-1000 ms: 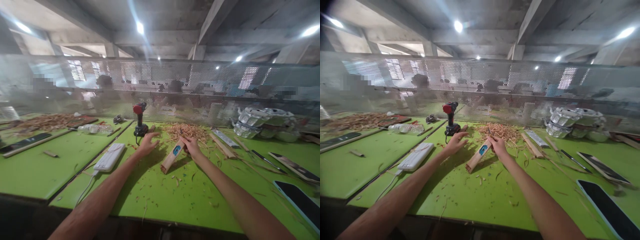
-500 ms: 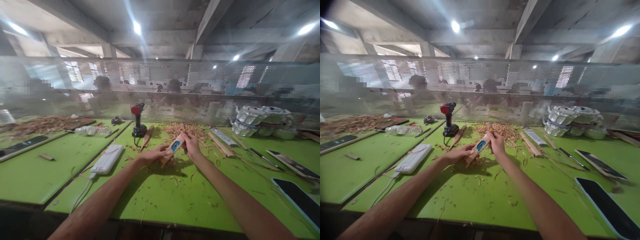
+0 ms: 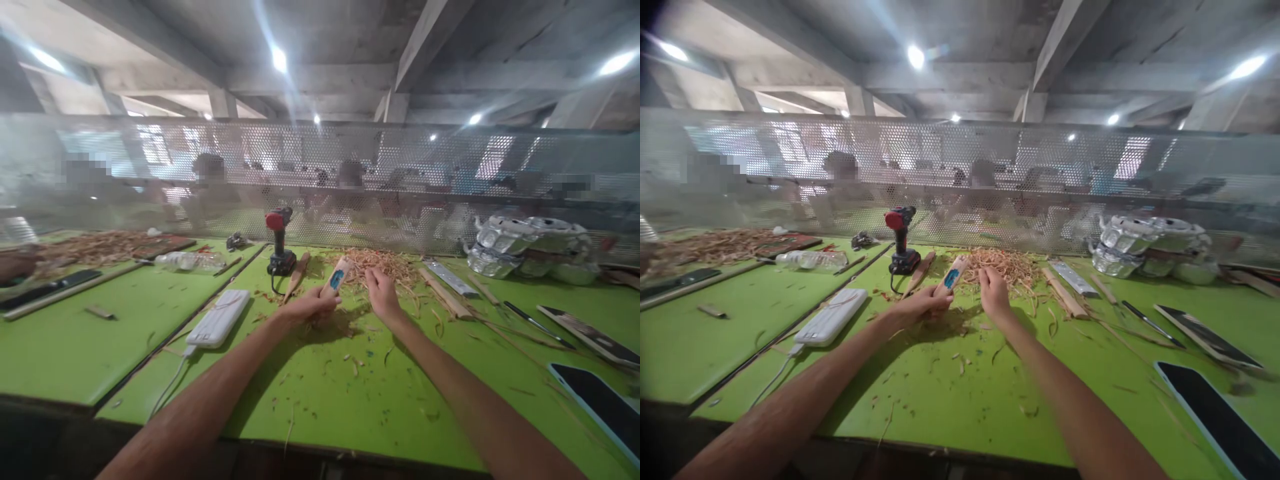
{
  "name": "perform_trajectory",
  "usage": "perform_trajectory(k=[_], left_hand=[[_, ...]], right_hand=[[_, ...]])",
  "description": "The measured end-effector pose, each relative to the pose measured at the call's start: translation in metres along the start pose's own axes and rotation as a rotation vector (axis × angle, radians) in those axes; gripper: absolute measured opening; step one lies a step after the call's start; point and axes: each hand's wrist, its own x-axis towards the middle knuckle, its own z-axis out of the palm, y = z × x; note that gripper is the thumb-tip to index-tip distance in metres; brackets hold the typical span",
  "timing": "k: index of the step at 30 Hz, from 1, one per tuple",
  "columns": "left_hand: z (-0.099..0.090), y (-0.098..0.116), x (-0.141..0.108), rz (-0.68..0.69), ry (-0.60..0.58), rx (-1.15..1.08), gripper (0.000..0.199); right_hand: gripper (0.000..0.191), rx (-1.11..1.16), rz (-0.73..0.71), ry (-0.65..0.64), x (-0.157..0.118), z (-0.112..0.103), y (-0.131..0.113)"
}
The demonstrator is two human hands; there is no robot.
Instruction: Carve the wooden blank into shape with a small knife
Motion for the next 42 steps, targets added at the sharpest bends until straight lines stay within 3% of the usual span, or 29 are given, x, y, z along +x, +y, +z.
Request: perform_trajectory(k=[4, 8, 12, 17, 23, 34, 42], left_hand=[[-0.005, -0.002, 0.005, -0.009, 0.029, -0.033, 0.032], [-0.009, -0.004, 0.008, 0.032, 0.079, -0.011, 0.031], [-0.008, -0.004, 0.008, 0.042, 0.151, 0.087, 0.033], [-0.003, 0.002, 0.004, 0.053, 0.143, 0.185, 0.034], [0.004, 0.005, 0.003, 0.095, 0.246, 0.227, 0.034], [0.004, -0.004, 0.006, 0.121, 0.231, 0.285, 0.043], [0.0, -0.008, 0.01, 0.114, 0.22, 0.335, 0.039]], right_hand=[[0.024, -0.073, -0.116, -0.103, -0.006, 0.004, -0.001], [0.021, -0.129, -0.189, -0.242, -0.017, 0.01, -0.002], [0.024, -0.148, -0.192, -0.289, -0.02, 0.013, -0.002], [0.029, -0.16, -0.172, -0.36, -0.019, 0.013, 0.0], [0.025, -0.195, -0.151, -0.344, -0.02, 0.013, 0.002], [0.034, -0.412, -0.347, -0.398, -0.013, 0.005, 0.022], [0.032, -0.536, -0.321, -0.332, -0.011, 0.002, 0.025]])
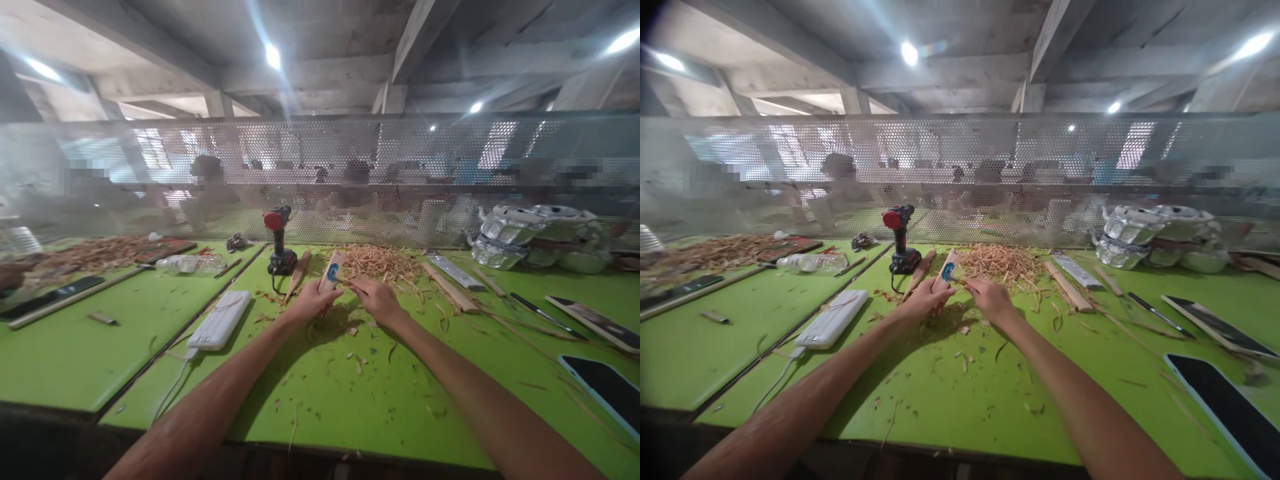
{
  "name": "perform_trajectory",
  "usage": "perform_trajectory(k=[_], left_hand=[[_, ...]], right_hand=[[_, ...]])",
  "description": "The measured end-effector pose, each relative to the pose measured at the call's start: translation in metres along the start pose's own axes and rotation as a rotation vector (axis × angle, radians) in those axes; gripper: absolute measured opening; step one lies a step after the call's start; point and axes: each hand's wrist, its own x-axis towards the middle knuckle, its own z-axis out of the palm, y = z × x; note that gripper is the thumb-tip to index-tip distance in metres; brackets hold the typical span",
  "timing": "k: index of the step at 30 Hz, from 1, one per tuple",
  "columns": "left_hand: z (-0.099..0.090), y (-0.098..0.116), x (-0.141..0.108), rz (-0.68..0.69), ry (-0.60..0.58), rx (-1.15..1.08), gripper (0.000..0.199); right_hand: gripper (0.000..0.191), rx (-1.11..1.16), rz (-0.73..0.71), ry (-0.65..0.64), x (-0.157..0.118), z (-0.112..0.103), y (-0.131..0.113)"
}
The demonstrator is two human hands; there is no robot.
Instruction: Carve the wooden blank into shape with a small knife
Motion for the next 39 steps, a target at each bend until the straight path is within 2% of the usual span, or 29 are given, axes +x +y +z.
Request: perform_trajectory(k=[9, 16, 22, 25, 32, 39], left_hand=[[0.0, 0.009, -0.005, 0.016, 0.015, 0.013, 0.036], [0.0, 0.007, -0.004, -0.004, 0.01, 0.057, 0.035], [0.0, 0.003, -0.002, 0.003, -0.008, 0.077, 0.034], [0.0, 0.002, -0.002, 0.008, -0.012, 0.073, 0.034], [0.0, 0.011, -0.006, -0.012, 0.013, 0.055, 0.032], [0.003, 0.011, -0.006, -0.048, -0.01, 0.06, 0.033]], right_hand=[[0.032, 0.05, -0.019, -0.03, 0.001, -0.007, -0.013], [0.033, -0.062, 0.018, -0.045, 0.002, -0.01, -0.009], [0.032, -0.099, 0.097, 0.001, 0.001, -0.013, -0.003], [0.029, -0.081, 0.082, 0.016, 0.001, -0.012, -0.004], [0.03, 0.023, -0.015, -0.052, 0.002, -0.008, -0.012], [0.03, -0.096, 0.1, -0.019, 0.002, -0.011, 0.003]])
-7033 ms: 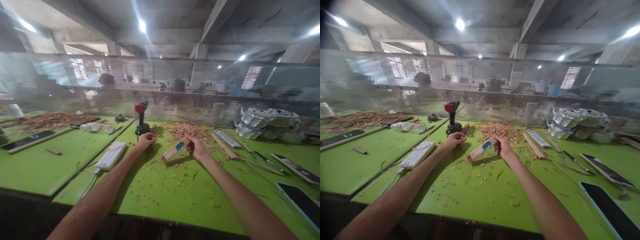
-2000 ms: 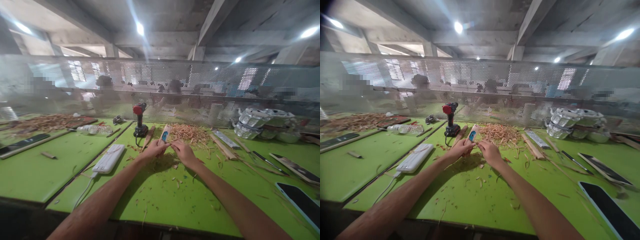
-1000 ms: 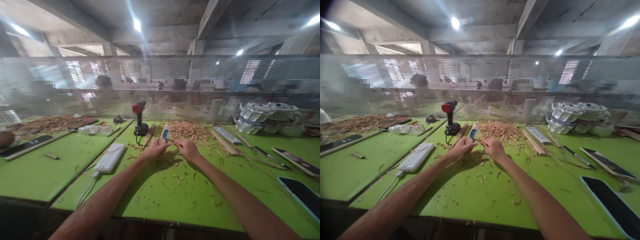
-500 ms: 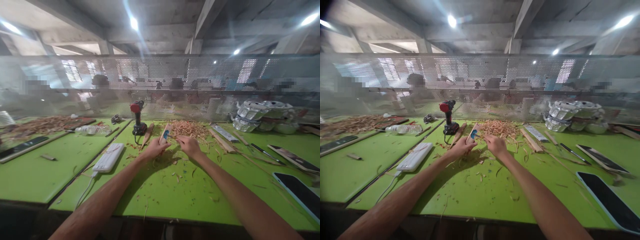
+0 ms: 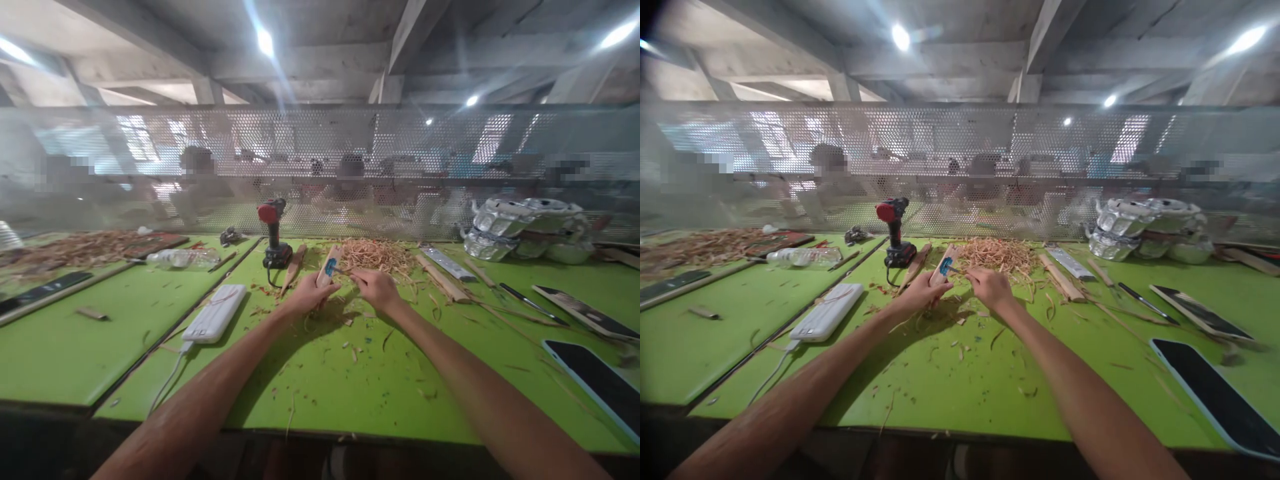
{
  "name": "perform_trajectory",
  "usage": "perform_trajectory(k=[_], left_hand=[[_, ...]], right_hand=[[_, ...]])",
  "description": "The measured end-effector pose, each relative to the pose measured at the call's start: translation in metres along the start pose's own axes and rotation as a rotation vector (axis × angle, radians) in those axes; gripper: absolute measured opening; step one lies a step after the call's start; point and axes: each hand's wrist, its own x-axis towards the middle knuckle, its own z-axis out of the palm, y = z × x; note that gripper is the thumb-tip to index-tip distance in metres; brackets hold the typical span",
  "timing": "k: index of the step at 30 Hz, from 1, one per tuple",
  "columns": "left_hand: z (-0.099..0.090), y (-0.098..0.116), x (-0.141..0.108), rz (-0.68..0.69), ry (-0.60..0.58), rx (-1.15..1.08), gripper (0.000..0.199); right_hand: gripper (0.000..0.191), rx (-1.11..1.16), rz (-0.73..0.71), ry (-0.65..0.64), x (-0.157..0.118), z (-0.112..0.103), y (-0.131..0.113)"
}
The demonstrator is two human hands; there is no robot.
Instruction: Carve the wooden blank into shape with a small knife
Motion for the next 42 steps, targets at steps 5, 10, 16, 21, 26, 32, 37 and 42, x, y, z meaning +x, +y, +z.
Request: perform_trajectory(k=[5, 10, 16, 21, 26, 32, 37, 42], left_hand=[[-0.002, 0.003, -0.003, -0.018, -0.039, -0.023, 0.036], [-0.003, 0.002, -0.001, -0.021, -0.032, -0.053, 0.04], [-0.001, -0.002, 0.002, 0.002, -0.019, -0.088, 0.042], [-0.003, -0.001, 0.001, -0.001, -0.04, -0.096, 0.041], [-0.003, -0.002, 0.002, -0.014, -0.057, -0.086, 0.041], [-0.003, -0.006, 0.003, -0.002, -0.075, -0.091, 0.039], [-0.004, -0.007, 0.002, -0.01, -0.069, -0.104, 0.038], [-0.002, 0.002, 0.0, 0.005, -0.061, -0.062, 0.037]], right_hand=[[0.031, 0.045, 0.024, 0.049, 0.001, -0.001, 0.003], [0.029, 0.203, -0.089, -0.06, -0.001, 0.0, -0.005], [0.029, 0.08, -0.072, -0.041, 0.0, 0.002, -0.003], [0.031, 0.025, -0.067, -0.038, 0.001, 0.003, -0.003], [0.03, 0.024, -0.006, -0.019, 0.003, 0.003, 0.006], [0.029, 0.059, 0.032, 0.012, 0.003, 0.001, 0.009], [0.031, 0.171, -0.05, -0.057, 0.0, 0.0, -0.001], [0.031, 0.056, -0.042, -0.061, 0.002, 0.001, -0.001]])
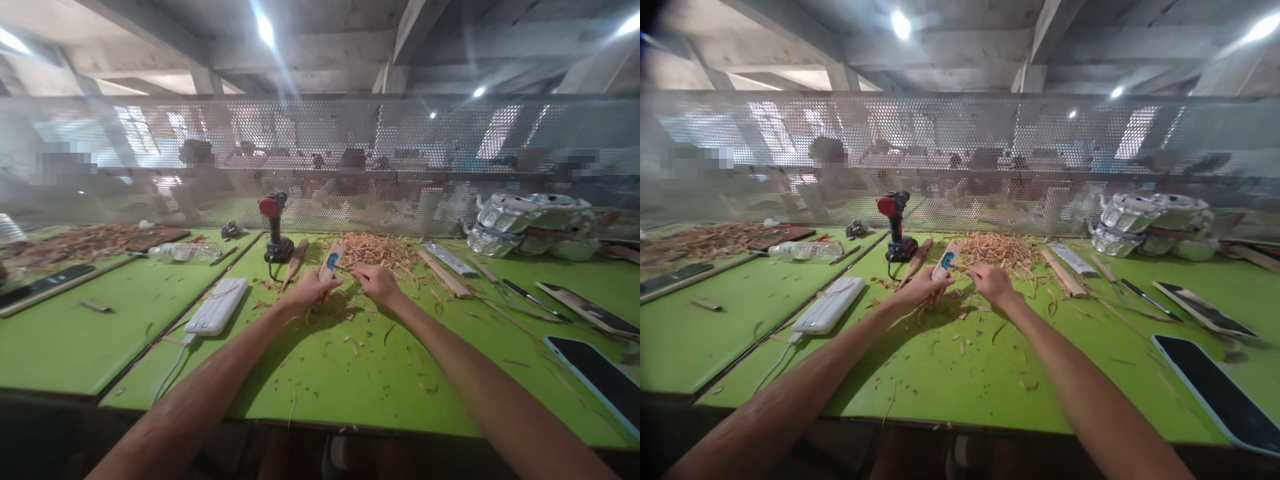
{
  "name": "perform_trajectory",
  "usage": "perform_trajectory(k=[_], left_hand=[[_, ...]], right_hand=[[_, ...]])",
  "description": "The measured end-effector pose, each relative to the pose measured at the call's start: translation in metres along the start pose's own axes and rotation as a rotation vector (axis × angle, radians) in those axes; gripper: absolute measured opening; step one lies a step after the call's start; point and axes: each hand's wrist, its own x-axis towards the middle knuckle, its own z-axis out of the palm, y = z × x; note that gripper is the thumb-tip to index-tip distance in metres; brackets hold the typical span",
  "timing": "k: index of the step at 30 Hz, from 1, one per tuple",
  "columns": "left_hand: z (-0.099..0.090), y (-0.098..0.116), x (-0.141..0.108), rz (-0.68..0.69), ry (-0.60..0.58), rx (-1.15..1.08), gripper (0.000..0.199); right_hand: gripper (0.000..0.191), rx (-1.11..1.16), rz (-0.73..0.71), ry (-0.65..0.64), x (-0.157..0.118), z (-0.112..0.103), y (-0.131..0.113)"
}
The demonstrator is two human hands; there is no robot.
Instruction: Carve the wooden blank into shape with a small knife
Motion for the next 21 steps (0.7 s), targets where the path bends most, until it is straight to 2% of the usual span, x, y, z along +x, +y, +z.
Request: perform_trajectory(k=[7, 13, 21], left_hand=[[-0.001, 0.004, -0.002, -0.007, -0.01, -0.019, 0.042], [-0.001, 0.002, -0.003, -0.011, -0.035, -0.028, 0.042], [-0.004, -0.003, -0.004, -0.019, -0.007, 0.013, 0.041]], right_hand=[[0.032, -0.021, -0.003, 0.013, 0.001, 0.001, 0.002], [0.03, -0.003, 0.074, 0.048, 0.002, -0.002, 0.009], [0.03, -0.002, 0.014, -0.004, 0.0, -0.003, -0.005]])
